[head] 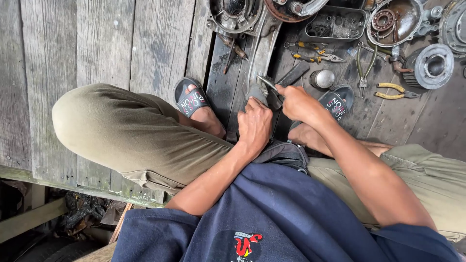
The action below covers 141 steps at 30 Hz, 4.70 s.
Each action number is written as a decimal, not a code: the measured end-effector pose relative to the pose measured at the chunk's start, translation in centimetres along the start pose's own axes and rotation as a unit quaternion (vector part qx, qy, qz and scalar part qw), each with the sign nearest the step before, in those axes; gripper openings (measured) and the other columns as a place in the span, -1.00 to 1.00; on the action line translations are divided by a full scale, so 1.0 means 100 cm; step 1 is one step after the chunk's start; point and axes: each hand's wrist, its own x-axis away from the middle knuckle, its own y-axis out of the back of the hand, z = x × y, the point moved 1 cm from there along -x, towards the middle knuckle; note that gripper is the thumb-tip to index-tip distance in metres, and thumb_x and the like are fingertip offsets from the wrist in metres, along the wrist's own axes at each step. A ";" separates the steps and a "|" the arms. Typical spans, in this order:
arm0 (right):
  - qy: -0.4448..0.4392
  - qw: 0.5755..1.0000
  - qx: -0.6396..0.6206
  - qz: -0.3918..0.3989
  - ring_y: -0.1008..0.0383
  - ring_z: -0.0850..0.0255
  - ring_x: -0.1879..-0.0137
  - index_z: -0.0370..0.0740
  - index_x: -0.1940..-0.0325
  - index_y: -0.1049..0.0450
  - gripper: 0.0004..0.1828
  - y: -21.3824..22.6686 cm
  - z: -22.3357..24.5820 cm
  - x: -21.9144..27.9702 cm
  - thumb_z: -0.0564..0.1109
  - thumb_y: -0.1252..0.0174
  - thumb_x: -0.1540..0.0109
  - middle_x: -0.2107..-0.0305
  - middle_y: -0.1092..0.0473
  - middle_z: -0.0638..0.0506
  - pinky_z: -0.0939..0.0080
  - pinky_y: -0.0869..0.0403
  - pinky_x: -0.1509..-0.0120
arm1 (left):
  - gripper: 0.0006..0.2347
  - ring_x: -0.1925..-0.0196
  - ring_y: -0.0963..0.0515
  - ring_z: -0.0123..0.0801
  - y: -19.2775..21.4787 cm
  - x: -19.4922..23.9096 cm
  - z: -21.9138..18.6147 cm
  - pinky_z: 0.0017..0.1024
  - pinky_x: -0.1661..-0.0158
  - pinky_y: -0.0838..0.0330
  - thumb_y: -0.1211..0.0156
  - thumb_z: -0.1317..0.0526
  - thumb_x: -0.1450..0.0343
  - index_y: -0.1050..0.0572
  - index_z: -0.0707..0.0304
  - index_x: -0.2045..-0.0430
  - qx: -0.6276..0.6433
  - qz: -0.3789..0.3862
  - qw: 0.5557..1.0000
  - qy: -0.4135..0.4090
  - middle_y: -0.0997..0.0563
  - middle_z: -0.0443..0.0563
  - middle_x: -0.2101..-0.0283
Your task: Cleaning grease and dirt from disassembled motorcycle engine casings using a wire brush and a scraper.
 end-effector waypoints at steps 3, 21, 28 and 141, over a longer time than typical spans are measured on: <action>-0.004 0.999 -0.005 0.035 -0.46 -0.27 -0.20 -0.17 -0.52 -0.19 -0.32 0.016 0.006 0.007 -0.24 0.03 -0.26 -0.11 -0.42 -0.41 -0.24 -0.53 -0.13 | -0.71 0.54 -0.50 -0.29 0.000 -0.003 0.004 -0.42 0.55 -0.27 -0.15 0.40 -0.29 -0.57 0.67 0.16 0.000 -0.001 1.000 -0.001 -0.49 0.15 0.51; 0.027 0.934 -0.354 -0.043 -0.49 0.11 0.55 -0.41 -0.37 -0.16 -0.53 0.012 -0.030 0.003 -0.25 0.11 -0.37 0.36 -0.47 -0.38 0.07 -0.61 0.52 | -0.76 0.53 -0.54 -0.32 0.003 -0.004 0.011 -0.33 0.54 -0.35 -0.10 0.39 -0.26 -0.57 0.57 0.26 0.065 0.017 0.997 0.022 -0.46 0.00 0.50; 0.085 0.978 -0.129 -0.143 -0.59 0.08 0.31 -0.05 -0.39 -0.40 -0.54 -0.009 -0.012 0.002 -0.14 0.03 -0.38 0.42 -0.58 0.00 0.01 -0.61 0.25 | -0.70 0.50 -0.63 -0.25 0.003 -0.007 0.018 -0.22 0.49 -0.47 -0.06 0.29 -0.28 -0.55 0.57 0.21 0.135 0.058 0.989 0.026 -0.46 -0.03 0.43; 0.219 0.931 -0.081 -0.282 -0.46 -0.36 0.48 -0.12 0.14 -0.33 -0.74 -0.079 -0.068 -0.019 0.07 0.10 -0.44 0.73 -0.31 -0.30 -0.25 -0.36 0.47 | -0.45 0.17 -0.65 0.13 0.024 -0.015 0.053 0.00 0.33 -0.63 -0.30 0.07 -0.37 -0.41 0.63 -0.10 0.339 0.108 0.929 0.101 -0.47 0.22 0.15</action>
